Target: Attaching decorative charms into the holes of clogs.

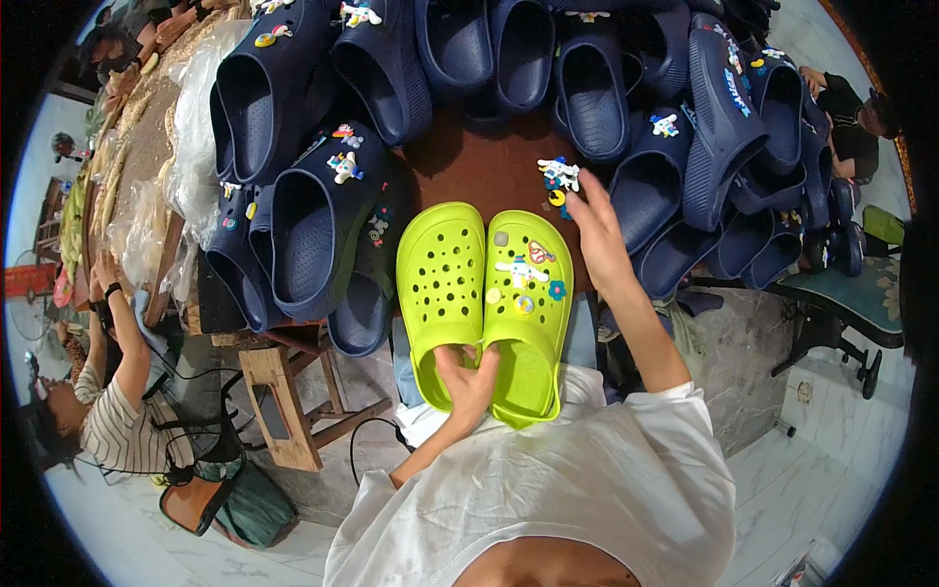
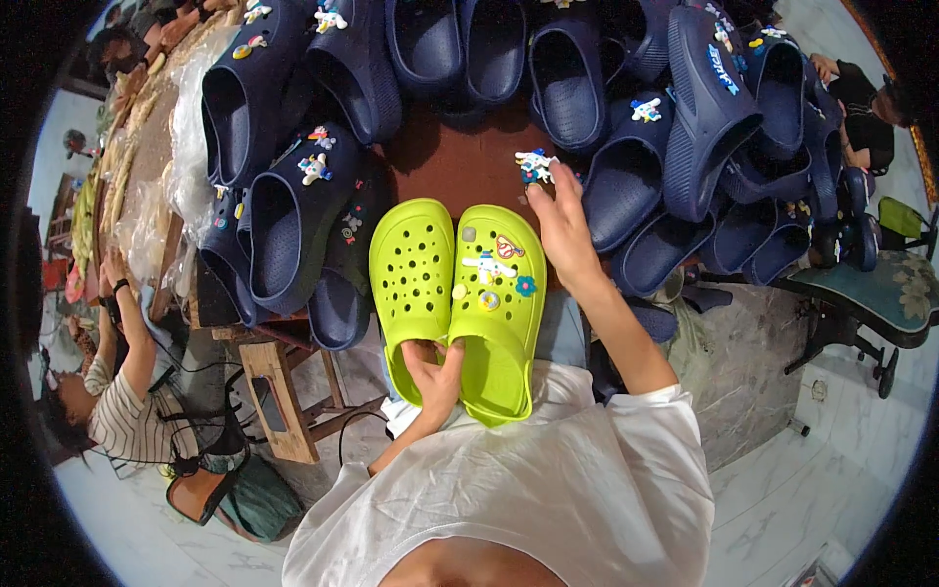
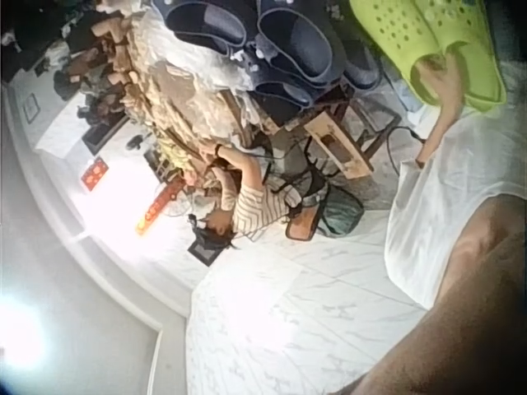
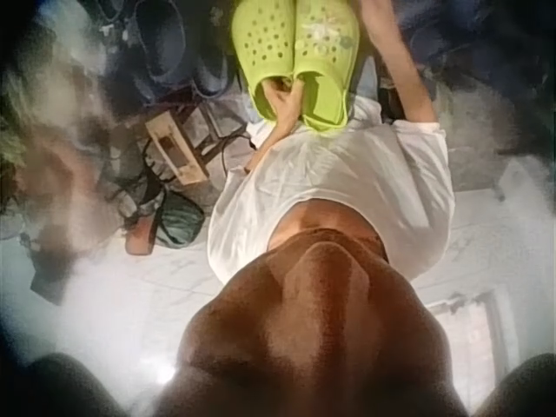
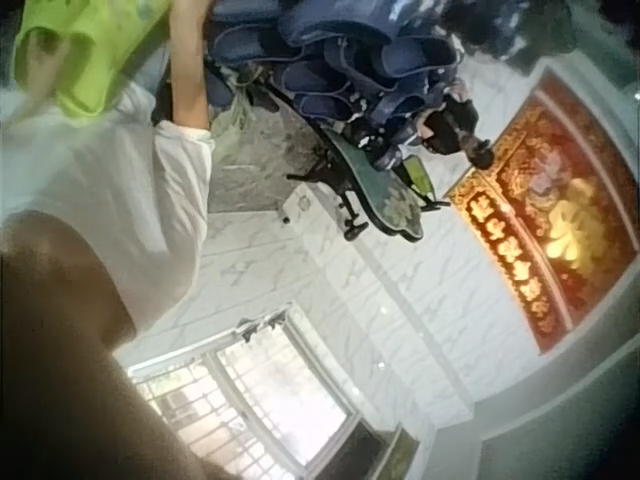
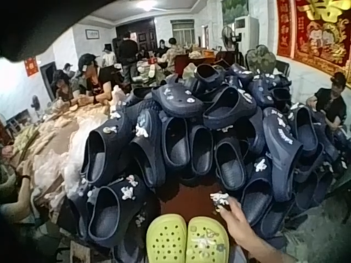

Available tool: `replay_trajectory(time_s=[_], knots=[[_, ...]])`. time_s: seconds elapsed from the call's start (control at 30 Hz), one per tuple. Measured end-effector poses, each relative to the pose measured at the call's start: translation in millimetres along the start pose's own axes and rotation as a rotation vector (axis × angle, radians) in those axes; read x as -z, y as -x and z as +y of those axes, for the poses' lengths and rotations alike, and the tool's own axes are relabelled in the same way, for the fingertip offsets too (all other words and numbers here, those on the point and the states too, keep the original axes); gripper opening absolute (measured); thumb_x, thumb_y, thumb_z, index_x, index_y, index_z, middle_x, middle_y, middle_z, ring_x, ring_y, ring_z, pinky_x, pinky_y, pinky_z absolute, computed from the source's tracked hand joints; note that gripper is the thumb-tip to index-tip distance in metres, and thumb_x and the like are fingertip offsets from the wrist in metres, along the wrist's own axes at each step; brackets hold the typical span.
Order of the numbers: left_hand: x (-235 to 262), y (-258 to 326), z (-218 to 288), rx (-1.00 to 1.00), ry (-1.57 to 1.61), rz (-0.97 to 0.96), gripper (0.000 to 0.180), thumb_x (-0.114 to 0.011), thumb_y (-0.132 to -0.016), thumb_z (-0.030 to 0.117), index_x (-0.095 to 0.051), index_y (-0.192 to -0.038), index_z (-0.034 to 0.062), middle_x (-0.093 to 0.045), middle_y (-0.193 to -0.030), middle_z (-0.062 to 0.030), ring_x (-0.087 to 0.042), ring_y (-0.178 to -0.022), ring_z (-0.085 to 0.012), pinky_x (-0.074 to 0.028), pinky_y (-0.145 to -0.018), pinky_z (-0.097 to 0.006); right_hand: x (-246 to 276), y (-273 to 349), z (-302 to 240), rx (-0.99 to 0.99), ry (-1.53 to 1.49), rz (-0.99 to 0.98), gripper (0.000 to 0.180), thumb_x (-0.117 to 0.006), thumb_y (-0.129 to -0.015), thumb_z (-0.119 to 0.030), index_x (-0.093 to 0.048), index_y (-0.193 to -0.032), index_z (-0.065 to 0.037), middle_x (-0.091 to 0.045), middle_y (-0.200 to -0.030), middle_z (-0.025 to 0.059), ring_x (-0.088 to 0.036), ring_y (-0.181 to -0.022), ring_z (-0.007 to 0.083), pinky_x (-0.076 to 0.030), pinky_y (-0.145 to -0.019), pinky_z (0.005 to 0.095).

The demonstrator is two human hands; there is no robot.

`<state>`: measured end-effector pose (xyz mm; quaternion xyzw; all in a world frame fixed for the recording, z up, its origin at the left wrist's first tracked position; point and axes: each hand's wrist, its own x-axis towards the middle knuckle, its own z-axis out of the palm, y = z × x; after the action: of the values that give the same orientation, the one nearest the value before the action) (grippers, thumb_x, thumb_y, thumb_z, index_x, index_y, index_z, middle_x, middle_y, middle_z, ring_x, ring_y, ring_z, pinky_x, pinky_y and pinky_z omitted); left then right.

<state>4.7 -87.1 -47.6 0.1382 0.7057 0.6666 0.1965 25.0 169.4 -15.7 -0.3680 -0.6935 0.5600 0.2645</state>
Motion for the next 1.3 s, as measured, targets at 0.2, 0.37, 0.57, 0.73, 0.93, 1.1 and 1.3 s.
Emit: replay_trajectory(time_s=[0.2,0.37,0.57,0.73,0.93,1.1,1.3], knots=[[-3,-2,4,0.039,0.045,0.032,0.045,-0.069,-0.082,0.000,-0.044,-0.120,0.0026,-0.055,-0.107,-0.0052,-0.050,-0.087,-0.0120,-0.039,-0.072,-0.025,-25,-35,30,-0.090,0.156,0.136,0.076,-0.061,-0.093,-0.029,-0.024,-0.148,0.010,-0.008,-0.154,0.0351,-0.013,-0.145,0.0462,-0.015,-0.119,0.0443],[-1,-3,8,0.018,0.019,0.003,0.045,-0.070,-0.082,0.000,-0.045,-0.119,0.0028,-0.054,-0.105,-0.0044,-0.048,-0.084,-0.0120,-0.038,-0.071,-0.027,-39,-34,39,-0.010,0.293,0.236,0.087,-0.067,-0.088,-0.032,-0.019,-0.148,0.009,-0.005,-0.150,0.0420,-0.007,-0.142,0.0538,-0.011,-0.118,0.0523],[-1,-1,8,0.033,0.034,0.019,0.046,-0.070,-0.081,0.001,-0.045,-0.120,0.0027,-0.055,-0.106,-0.0048,-0.048,-0.085,-0.0125,-0.038,-0.073,-0.028,-42,-37,34,-0.106,0.285,0.195,0.092,-0.070,-0.084,-0.034,-0.019,-0.148,0.008,-0.008,-0.151,0.0379,-0.011,-0.142,0.0504,-0.012,-0.118,0.0514],[-5,-4,9,0.022,0.037,0.014,0.046,-0.071,-0.080,0.002,-0.046,-0.119,0.0022,-0.055,-0.106,-0.0052,-0.049,-0.085,-0.0134,-0.038,-0.075,-0.028,-39,-55,41,-0.083,0.060,0.133,0.078,-0.067,-0.088,-0.031,-0.030,-0.146,0.007,-0.022,-0.150,0.0288,-0.027,-0.138,0.0398,-0.024,-0.115,0.0448],[-5,-6,10,0.020,-0.004,0.082,0.040,-0.073,-0.074,0.003,-0.051,-0.108,0.0021,-0.058,-0.095,-0.0055,-0.049,-0.080,-0.0149,-0.039,-0.072,-0.030,-16,-35,0,-0.250,-0.281,-0.009,0.067,-0.063,-0.093,-0.022,-0.035,-0.146,0.006,-0.043,-0.138,0.0160,-0.048,-0.122,0.0231,-0.038,-0.103,0.0328],[-6,-6,14,0.049,0.022,0.079,0.040,-0.073,-0.074,0.003,-0.051,-0.106,0.0022,-0.058,-0.095,-0.0057,-0.048,-0.081,-0.0150,-0.039,-0.072,-0.030,-13,-21,6,-0.340,-0.495,-0.086,0.068,-0.063,-0.092,-0.016,-0.031,-0.147,0.008,-0.053,-0.127,0.0099,-0.049,-0.115,0.0165,-0.036,-0.103,0.0310],[-14,-9,15,0.042,0.048,0.068,0.039,-0.073,-0.074,0.004,-0.051,-0.106,0.0021,-0.057,-0.095,-0.0052,-0.047,-0.081,-0.0149,-0.038,-0.073,-0.030,-30,-54,21,-0.399,-0.477,-0.063,0.055,-0.062,-0.093,-0.017,-0.041,-0.140,0.002,-0.053,-0.122,0.0096,-0.050,-0.108,0.0141,-0.039,-0.098,0.0289]])
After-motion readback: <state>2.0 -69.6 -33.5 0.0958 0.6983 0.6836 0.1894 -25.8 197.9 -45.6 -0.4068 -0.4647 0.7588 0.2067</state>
